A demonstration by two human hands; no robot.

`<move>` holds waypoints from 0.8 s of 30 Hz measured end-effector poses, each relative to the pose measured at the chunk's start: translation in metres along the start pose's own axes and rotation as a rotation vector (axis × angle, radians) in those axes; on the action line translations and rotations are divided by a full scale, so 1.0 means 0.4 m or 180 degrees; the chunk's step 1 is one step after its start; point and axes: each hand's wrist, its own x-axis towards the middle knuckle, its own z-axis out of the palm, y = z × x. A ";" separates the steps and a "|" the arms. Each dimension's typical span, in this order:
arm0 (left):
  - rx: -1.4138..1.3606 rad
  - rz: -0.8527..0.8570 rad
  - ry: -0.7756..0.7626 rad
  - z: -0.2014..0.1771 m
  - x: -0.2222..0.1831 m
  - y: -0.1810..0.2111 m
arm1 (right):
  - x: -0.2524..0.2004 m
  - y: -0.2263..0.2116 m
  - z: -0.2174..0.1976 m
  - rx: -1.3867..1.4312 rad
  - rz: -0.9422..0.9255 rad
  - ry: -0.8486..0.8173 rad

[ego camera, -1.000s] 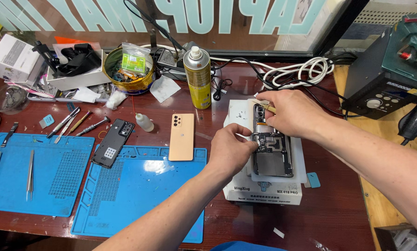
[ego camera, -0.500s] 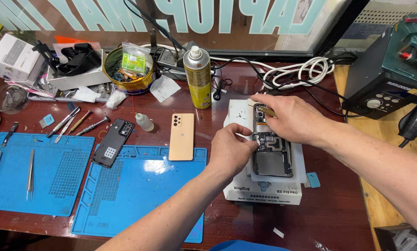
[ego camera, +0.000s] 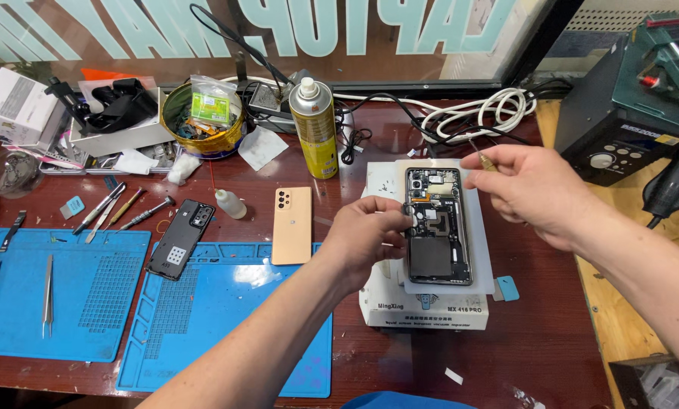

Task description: The person uses a screwdriver to remove screws from the back of a disassembled smartphone. They then use tweezers to lift and remove a metal shielding plate from the internal components.

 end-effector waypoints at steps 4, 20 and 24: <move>-0.0438 0.0140 -0.0396 -0.036 -0.024 0.040 | -0.039 -0.011 0.035 0.0285 0.0071 -0.0313; -0.0335 0.0388 -0.0258 -0.065 -0.010 0.122 | 0.012 -0.033 0.056 0.1215 -0.0258 -0.0435; -0.0144 0.0480 -0.0188 -0.022 0.006 0.142 | 0.066 -0.023 -0.146 0.1421 -0.0437 0.0084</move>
